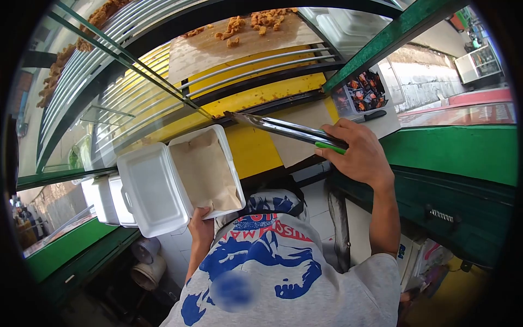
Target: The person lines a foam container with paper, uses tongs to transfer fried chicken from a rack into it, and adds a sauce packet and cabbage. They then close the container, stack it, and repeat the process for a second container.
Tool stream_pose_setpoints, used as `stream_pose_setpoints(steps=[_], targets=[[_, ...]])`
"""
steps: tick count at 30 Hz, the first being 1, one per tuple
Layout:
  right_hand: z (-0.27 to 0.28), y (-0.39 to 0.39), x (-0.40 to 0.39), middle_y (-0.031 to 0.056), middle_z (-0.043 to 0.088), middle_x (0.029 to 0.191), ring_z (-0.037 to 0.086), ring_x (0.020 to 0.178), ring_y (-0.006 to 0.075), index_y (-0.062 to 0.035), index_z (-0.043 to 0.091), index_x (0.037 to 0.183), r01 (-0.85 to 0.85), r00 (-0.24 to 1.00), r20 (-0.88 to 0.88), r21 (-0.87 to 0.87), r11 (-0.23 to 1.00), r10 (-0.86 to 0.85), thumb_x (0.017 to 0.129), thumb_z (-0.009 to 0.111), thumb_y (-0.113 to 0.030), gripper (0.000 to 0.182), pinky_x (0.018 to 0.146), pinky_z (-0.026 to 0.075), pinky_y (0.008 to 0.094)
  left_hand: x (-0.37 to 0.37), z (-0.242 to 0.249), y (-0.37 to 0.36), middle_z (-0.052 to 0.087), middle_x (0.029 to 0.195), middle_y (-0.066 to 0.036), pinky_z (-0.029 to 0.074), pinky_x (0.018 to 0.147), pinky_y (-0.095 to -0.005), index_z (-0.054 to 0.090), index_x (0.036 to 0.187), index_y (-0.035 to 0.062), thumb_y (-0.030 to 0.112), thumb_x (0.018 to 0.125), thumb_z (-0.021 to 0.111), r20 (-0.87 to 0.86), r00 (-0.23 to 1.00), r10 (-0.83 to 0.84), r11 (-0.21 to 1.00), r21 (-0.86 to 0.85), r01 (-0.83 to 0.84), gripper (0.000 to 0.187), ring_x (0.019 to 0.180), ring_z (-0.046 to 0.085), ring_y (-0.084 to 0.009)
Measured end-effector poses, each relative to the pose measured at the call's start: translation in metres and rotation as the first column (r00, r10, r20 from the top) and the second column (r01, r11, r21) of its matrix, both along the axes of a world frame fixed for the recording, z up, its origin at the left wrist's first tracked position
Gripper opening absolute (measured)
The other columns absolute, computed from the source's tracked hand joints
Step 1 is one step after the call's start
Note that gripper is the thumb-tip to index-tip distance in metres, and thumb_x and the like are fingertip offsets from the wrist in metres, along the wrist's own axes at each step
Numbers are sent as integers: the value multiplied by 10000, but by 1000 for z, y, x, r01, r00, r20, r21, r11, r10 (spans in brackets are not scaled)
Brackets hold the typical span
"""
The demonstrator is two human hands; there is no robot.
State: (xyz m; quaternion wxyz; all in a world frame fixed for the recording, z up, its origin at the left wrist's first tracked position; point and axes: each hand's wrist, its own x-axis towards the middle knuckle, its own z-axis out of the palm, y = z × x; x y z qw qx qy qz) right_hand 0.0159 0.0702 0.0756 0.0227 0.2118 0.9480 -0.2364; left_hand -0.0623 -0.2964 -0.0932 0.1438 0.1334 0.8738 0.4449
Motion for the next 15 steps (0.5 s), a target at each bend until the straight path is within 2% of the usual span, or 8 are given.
stream_pose_setpoints(steps=[3,5,6,7,8,10,11,15], targets=[[41,-1,21,119,595,830,593,717,275,12,661,1058,73,995,-55,-122,990,-80,722,783,-113,379,652,456,323,-1,8,0,662,906,-137,507,821,-324,602,856,-5,-71,772,690,30,999,-15,996,-90,18,138,873,645,-244],[57,-4,25,129,595,828,583,698,267,32,656,1058,92,989,-108,-77,993,-100,715,785,-93,387,645,450,309,-2,3,-2,647,927,-133,507,825,-325,600,852,-8,-66,783,676,71,997,-14,993,-113,22,118,883,640,-245],[61,-6,26,138,594,825,573,680,259,52,651,1059,105,980,-165,-35,994,-110,709,787,-73,396,638,445,294,-1,-6,-5,633,929,-130,511,813,-329,601,853,-6,-74,786,668,112,994,12,999,-47,-7,116,876,638,-246],[63,-7,23,161,592,865,592,729,300,58,621,1074,124,976,-176,-45,991,-130,744,768,-94,392,662,459,334,0,-16,-9,620,930,-127,515,800,-333,602,853,-4,-81,789,659,155,987,36,999,18,-39,116,869,637,-247],[61,-10,17,161,592,865,592,729,300,58,621,1074,127,975,-176,-45,991,-133,744,768,-94,392,662,459,334,2,-29,-15,620,930,-127,515,800,-333,602,853,-4,-81,789,659,155,987,33,999,18,-37,116,869,637,-247],[52,-15,1,175,589,937,602,798,349,42,565,1120,149,962,-256,198,969,-95,799,730,-132,402,696,467,403,3,-45,-23,685,933,-137,512,835,-374,630,980,82,-33,764,685,149,988,25,999,31,-30,251,927,661,-342],[48,-16,-7,192,580,996,597,860,394,17,518,1139,152,975,-195,246,957,-105,843,695,-223,421,734,464,471,3,-42,-24,685,933,-137,512,835,-374,630,980,82,-33,764,685,147,989,22,999,31,-27,251,927,661,-342],[34,-16,-60,203,584,1003,611,898,393,26,515,1132,167,983,-128,356,919,-129,848,685,-329,485,777,485,479,-2,-2,-13,680,910,-131,511,831,-377,630,968,75,-51,755,682,61,997,-42,996,-72,46,253,918,659,-342]])
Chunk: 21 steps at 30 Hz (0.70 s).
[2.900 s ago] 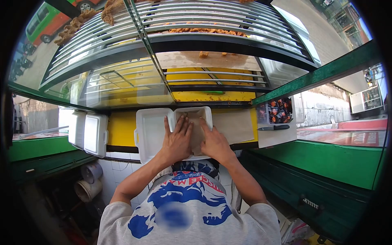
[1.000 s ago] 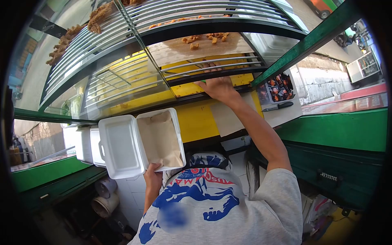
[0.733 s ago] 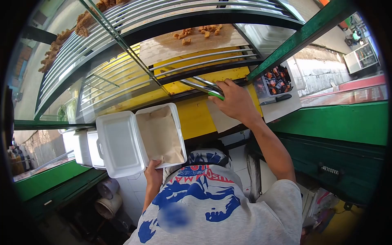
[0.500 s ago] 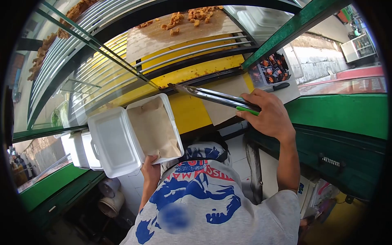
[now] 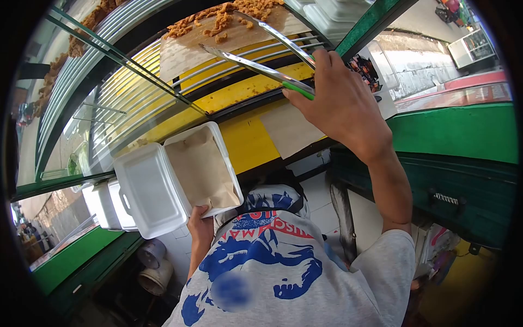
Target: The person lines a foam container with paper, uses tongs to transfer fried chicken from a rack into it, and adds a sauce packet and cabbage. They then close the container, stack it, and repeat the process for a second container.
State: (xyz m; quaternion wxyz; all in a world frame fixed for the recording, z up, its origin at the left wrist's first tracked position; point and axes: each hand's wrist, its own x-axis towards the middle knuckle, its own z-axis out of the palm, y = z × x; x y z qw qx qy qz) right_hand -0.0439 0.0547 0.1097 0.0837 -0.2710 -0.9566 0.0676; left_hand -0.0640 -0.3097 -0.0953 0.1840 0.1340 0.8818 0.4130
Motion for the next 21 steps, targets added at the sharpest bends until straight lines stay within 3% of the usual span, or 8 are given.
stream_pose_setpoints(steps=[2,4,6,11,17,19,20,21], targets=[[-4,1,-26,213,590,1019,618,953,390,50,527,1113,94,982,165,-39,995,-87,845,669,-410,551,834,501,464,-2,-3,0,678,900,-130,511,830,-378,630,964,73,-56,755,680,-31,999,-21,1000,-16,21,251,912,657,-344],[-18,14,-45,223,606,1015,624,965,385,65,550,1093,41,988,149,1,999,-40,845,659,-427,562,850,503,460,-1,-18,-3,569,1065,-139,472,938,-382,568,914,-74,62,823,530,318,942,108,977,142,-160,168,1036,563,-230],[-22,23,-63,234,621,1012,629,976,381,79,573,1072,-13,991,135,43,999,7,845,650,-444,576,866,506,456,1,-15,-2,568,1069,-138,465,948,-381,565,944,-71,64,824,529,324,938,123,965,183,-189,184,1035,564,-235],[-23,42,-108,198,677,1039,647,1006,349,2,665,1053,36,955,294,-27,999,-26,833,640,-441,495,892,518,430,6,-28,-8,565,1068,-137,446,966,-391,567,994,-59,68,816,526,294,948,118,965,191,-180,222,1032,565,-249],[-26,46,-115,168,683,1047,654,1005,333,-36,670,1076,52,974,216,59,997,-63,832,640,-416,453,886,524,418,9,-20,-1,561,1099,-130,436,971,-416,546,1105,-33,53,778,536,367,929,43,896,397,-198,338,1042,564,-260],[-33,51,-110,171,680,1052,653,1005,334,-38,669,1079,33,984,173,68,997,-44,824,648,-417,457,890,521,421,5,6,11,555,1127,-130,423,980,-422,511,1180,-26,54,762,544,545,837,38,864,402,-301,427,1049,560,-270],[-35,54,-108,174,677,1057,652,1005,336,-41,668,1081,21,990,135,77,997,-31,817,656,-418,461,894,518,424,3,18,17,555,1127,-130,423,980,-422,511,1180,-26,54,762,544,544,838,42,862,405,-306,427,1049,560,-270],[-32,53,-106,174,677,1057,652,1005,336,-41,668,1081,16,991,134,79,997,-26,817,656,-418,461,894,518,424,1,30,23,552,1138,-133,418,985,-422,497,1197,-27,55,756,547,684,728,45,776,435,-456,452,1059,556,-274]])
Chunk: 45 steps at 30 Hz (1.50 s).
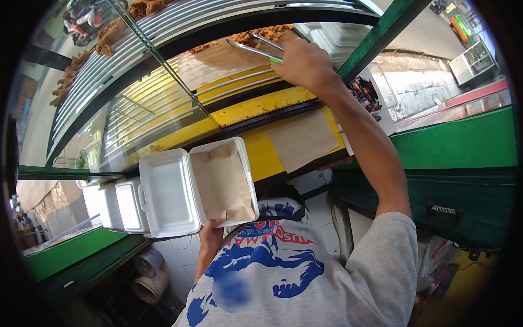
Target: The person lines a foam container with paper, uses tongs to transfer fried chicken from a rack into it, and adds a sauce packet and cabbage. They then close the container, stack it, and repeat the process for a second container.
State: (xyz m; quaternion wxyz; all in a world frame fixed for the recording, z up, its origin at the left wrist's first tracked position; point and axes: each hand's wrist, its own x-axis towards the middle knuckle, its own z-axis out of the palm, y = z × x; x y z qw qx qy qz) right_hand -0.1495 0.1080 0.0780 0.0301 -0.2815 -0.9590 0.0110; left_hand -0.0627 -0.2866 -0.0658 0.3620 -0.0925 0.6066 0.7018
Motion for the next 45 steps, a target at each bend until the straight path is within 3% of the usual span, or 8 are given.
stream_pose_setpoints(steps=[1,16,25,29,32,35,39,45], targets=[[5,-2,4,177,674,1057,653,996,340,-36,666,1084,10,1000,30,-31,999,-9,816,658,-415,464,888,519,429,0,6,4,549,1149,-136,413,990,-422,484,1215,-28,56,750,550,176,981,82,989,109,-102,477,1068,552,-278],[6,-6,67,204,667,859,665,762,319,-19,661,1145,-202,955,-263,-235,951,139,830,681,-325,439,733,519,412,6,28,49,563,1160,-111,447,972,-341,500,1224,-10,242,878,551,409,903,-132,991,20,136,431,1040,561,-219],[6,-2,69,208,696,901,684,797,277,18,653,1151,-217,954,-277,-364,906,117,831,695,-305,457,749,523,353,7,30,58,551,1168,-130,438,959,-318,525,1195,-18,293,879,551,369,919,-135,991,55,123,444,1036,555,-209],[28,-4,97,190,709,922,678,760,187,42,643,1157,-194,967,-246,-537,821,68,818,730,-297,487,734,515,297,5,33,59,568,1143,-142,331,1047,-368,529,1145,-56,174,830,536,402,909,-113,982,-92,162,389,1114,516,-248],[39,3,132,157,713,914,646,734,136,62,638,1152,-132,991,-106,-668,733,82,789,775,-267,509,697,499,288,10,21,55,565,1137,-137,343,1042,-361,525,1158,-40,197,831,539,426,900,-89,995,-5,101,404,1111,515,-249],[36,0,157,122,702,865,628,698,164,38,650,1138,-175,982,-89,-767,617,168,756,800,-233,492,655,478,312,13,6,44,543,1188,-138,416,946,-289,564,1181,-45,341,860,587,426,894,-138,990,37,136,503,1050,544,-203],[19,-17,155,110,641,785,601,669,257,-33,673,1105,-433,882,-146,-625,650,447,699,820,-201,463,642,467,326,16,4,32,619,1094,-135,417,898,-267,630,1124,-47,347,854,592,406,894,-188,971,-61,232,480,998,573,-201],[44,-9,158,104,623,775,594,665,210,-5,660,1118,-386,911,-111,-566,729,396,661,835,-156,512,625,474,336,15,11,25,637,1102,-122,415,910,-271,645,1140,-15,336,849,593,361,901,-240,954,-82,287,458,1011,576,-199]])
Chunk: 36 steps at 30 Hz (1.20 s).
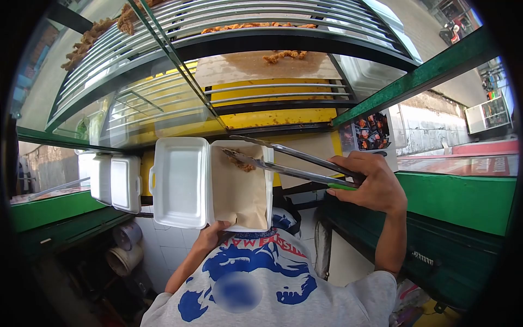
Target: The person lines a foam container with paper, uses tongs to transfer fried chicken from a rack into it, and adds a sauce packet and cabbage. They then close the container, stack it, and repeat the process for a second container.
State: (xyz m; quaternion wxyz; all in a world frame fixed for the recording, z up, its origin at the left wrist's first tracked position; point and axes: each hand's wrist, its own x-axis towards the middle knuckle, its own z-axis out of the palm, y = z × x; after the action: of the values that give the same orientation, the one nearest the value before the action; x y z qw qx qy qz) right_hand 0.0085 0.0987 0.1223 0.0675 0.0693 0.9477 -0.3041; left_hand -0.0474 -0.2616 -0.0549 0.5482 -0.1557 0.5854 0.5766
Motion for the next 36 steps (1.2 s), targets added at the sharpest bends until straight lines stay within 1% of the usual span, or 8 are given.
stream_pose_setpoints(steps=[5,8,11,20,29,32,34,36], targets=[[8,1,-6,138,641,878,627,773,229,30,606,1169,257,960,-107,-20,966,-257,713,822,-201,555,726,506,353,0,-2,-5,625,1147,-111,407,943,-283,634,1168,-11,325,848,596,-2,999,34,998,53,-33,466,1040,566,-208],[2,-6,-29,260,585,1122,574,1072,350,71,478,1265,430,895,-7,281,858,-446,846,689,-416,676,926,441,466,-1,-21,-16,612,1178,-107,390,968,-283,621,1193,-11,315,848,596,-75,995,-60,998,26,62,475,1070,551,-206],[-8,-10,-62,291,601,1066,609,1036,374,93,497,1229,421,877,-3,487,765,-481,844,682,-432,678,900,476,454,-2,-25,-20,604,1190,-105,372,980,-277,614,1200,-19,317,849,596,-76,997,-4,994,112,12,486,1095,537,-201],[-29,13,-122,284,667,916,661,914,413,73,676,977,446,872,-4,414,793,-489,856,658,-387,476,841,530,445,-5,-11,-16,610,1087,-128,401,921,-281,604,1119,-46,282,839,608,-83,995,56,994,94,-48,431,1012,549,-198],[-36,19,-101,263,662,828,670,825,400,58,659,962,376,925,-117,414,829,-362,852,664,-305,379,770,530,446,-6,-9,-15,623,1058,-109,435,877,-285,618,1130,-28,292,828,616,-67,998,4,999,33,-2,440,951,581,-197],[-19,5,-90,252,659,784,676,771,378,57,653,967,395,917,-60,266,880,-394,842,675,-289,369,751,527,439,-4,-14,-14,611,987,-155,505,836,-346,548,1119,-38,140,771,599,-16,998,57,997,53,-56,395,898,622,-260],[-14,-1,-80,245,662,791,676,762,361,59,651,985,396,917,-66,250,884,-392,835,686,-283,375,739,525,422,-3,-14,-16,621,1126,-116,406,931,-277,620,1184,-12,353,825,621,-52,997,-61,998,22,62,513,1034,566,-203],[-3,-9,-69,239,664,797,677,753,345,61,650,1003,396,918,-73,233,888,-390,829,697,-278,384,728,523,404,-2,-22,-19,618,1145,-119,396,946,-276,621,1195,-5,366,823,621,-37,996,-86,996,-19,85,525,1054,561,-207]])
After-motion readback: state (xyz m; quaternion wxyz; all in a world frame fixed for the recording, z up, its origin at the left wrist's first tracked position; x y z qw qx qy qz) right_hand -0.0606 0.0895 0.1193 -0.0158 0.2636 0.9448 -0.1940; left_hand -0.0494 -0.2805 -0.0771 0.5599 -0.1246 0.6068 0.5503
